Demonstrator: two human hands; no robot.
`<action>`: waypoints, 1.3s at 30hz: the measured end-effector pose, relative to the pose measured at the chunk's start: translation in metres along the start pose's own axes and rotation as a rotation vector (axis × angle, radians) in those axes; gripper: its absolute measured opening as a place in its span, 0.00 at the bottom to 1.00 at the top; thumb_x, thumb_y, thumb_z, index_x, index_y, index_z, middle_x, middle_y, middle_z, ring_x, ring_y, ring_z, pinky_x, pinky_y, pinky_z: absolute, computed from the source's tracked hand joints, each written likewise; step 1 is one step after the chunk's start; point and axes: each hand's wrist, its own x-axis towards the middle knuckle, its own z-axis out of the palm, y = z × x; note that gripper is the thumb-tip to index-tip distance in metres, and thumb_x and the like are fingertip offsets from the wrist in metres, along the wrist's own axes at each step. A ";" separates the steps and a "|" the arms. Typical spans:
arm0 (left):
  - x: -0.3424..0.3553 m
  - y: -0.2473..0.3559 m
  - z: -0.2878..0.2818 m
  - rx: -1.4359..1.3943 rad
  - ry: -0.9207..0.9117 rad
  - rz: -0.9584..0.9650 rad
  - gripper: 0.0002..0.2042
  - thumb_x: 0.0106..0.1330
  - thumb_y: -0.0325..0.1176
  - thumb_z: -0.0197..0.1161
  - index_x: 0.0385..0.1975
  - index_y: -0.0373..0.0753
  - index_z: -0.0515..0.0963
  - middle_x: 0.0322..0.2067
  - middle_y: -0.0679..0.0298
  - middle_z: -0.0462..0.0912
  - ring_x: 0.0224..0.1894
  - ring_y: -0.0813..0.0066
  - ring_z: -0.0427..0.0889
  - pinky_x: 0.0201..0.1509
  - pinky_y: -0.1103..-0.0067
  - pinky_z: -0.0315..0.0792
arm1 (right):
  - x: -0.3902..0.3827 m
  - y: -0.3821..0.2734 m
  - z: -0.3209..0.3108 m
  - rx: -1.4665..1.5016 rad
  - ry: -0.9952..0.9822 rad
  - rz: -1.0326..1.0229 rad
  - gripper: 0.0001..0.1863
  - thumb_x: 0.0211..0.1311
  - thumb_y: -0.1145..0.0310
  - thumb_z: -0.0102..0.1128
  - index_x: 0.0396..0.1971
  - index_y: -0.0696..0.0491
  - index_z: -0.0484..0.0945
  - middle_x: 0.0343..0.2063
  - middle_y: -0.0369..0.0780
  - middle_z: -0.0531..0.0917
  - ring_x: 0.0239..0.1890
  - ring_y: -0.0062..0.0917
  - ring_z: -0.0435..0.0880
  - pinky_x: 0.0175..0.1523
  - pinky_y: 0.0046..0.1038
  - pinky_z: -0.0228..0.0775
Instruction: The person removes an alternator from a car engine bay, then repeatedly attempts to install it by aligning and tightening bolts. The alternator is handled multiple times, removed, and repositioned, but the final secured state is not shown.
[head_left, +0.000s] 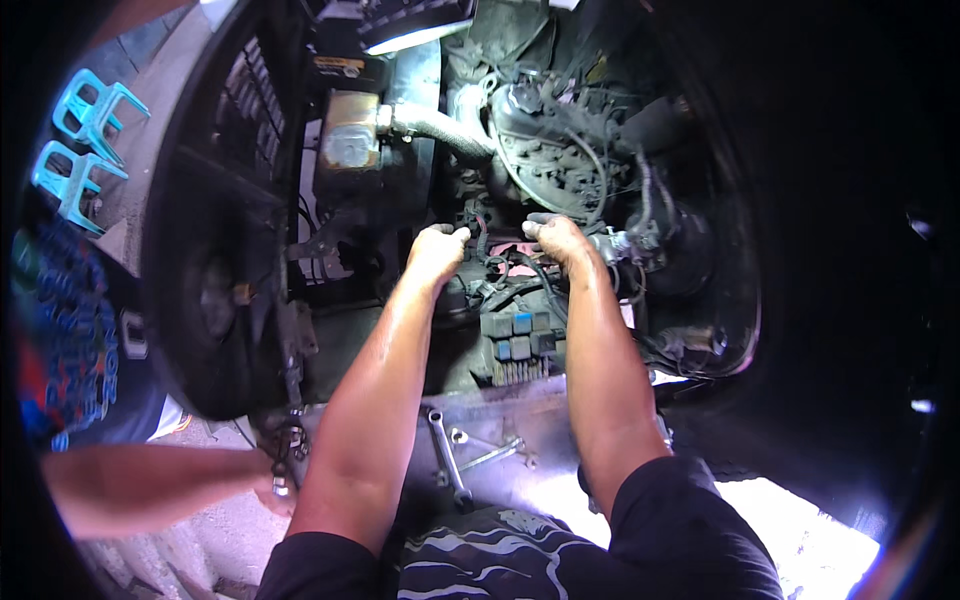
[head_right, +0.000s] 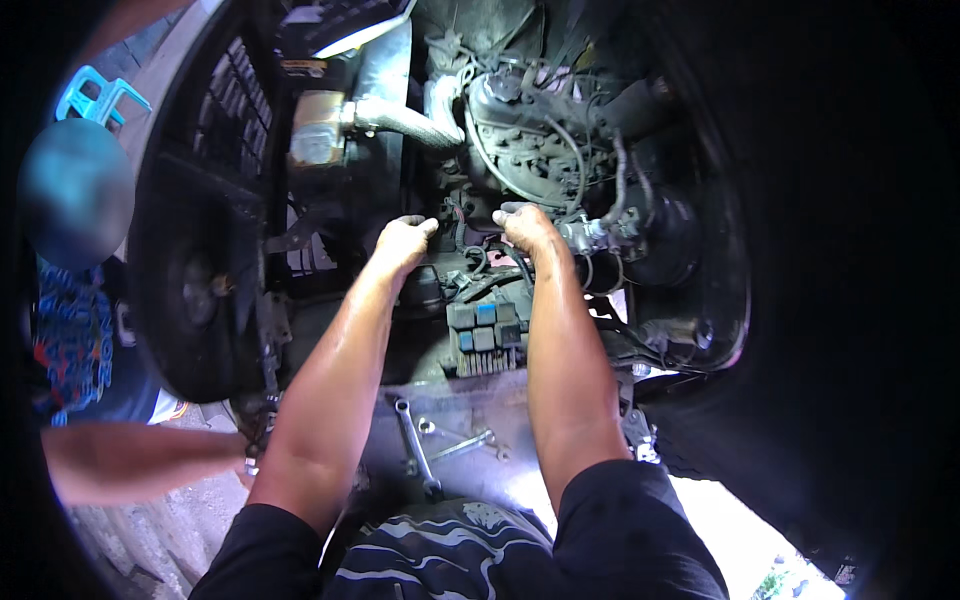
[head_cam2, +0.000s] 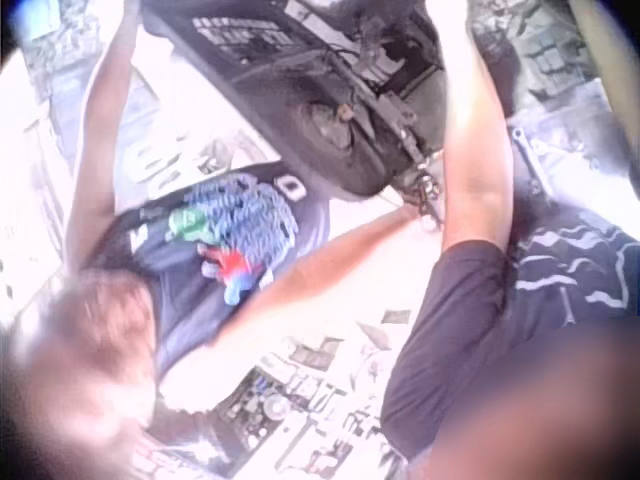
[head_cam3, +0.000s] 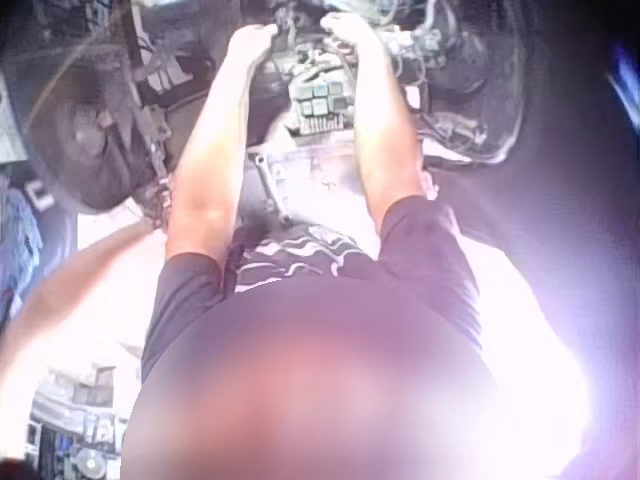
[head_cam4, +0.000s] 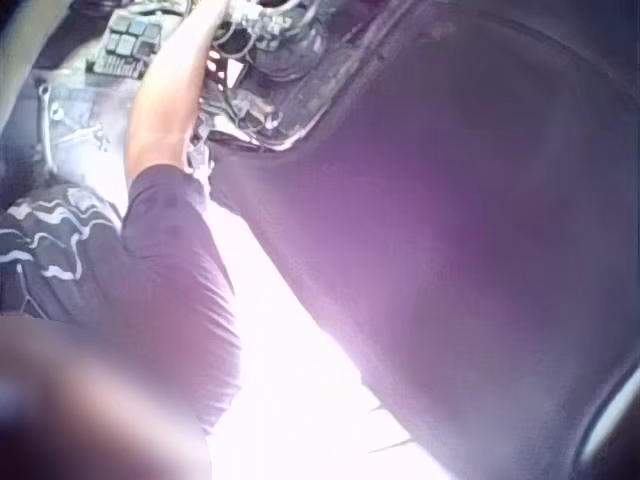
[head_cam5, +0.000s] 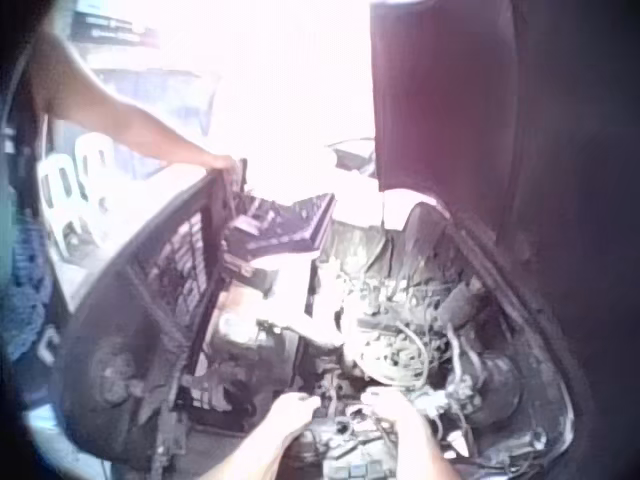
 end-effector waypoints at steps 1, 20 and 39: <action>-0.028 0.013 0.000 -0.055 0.124 0.139 0.23 0.71 0.44 0.66 0.58 0.32 0.83 0.55 0.47 0.87 0.58 0.54 0.85 0.63 0.67 0.77 | -0.031 -0.013 0.001 0.002 0.103 -0.155 0.30 0.71 0.60 0.67 0.67 0.62 0.76 0.56 0.51 0.88 0.53 0.38 0.88 0.61 0.35 0.77; -0.453 -0.116 -0.002 0.209 -0.206 0.627 0.18 0.68 0.37 0.71 0.52 0.32 0.82 0.37 0.58 0.84 0.39 0.68 0.83 0.45 0.70 0.77 | -0.542 0.241 -0.071 -0.113 0.769 -0.369 0.16 0.70 0.78 0.66 0.56 0.57 0.83 0.42 0.45 0.89 0.44 0.29 0.89 0.51 0.31 0.81; -0.333 -0.091 0.240 -0.669 -0.566 0.148 0.23 0.74 0.52 0.61 0.58 0.40 0.82 0.49 0.63 0.89 0.49 0.72 0.87 0.56 0.70 0.80 | -0.391 0.428 -0.102 1.373 -0.418 -0.253 0.32 0.72 0.46 0.67 0.64 0.55 0.77 0.54 0.41 0.87 0.55 0.34 0.86 0.61 0.39 0.79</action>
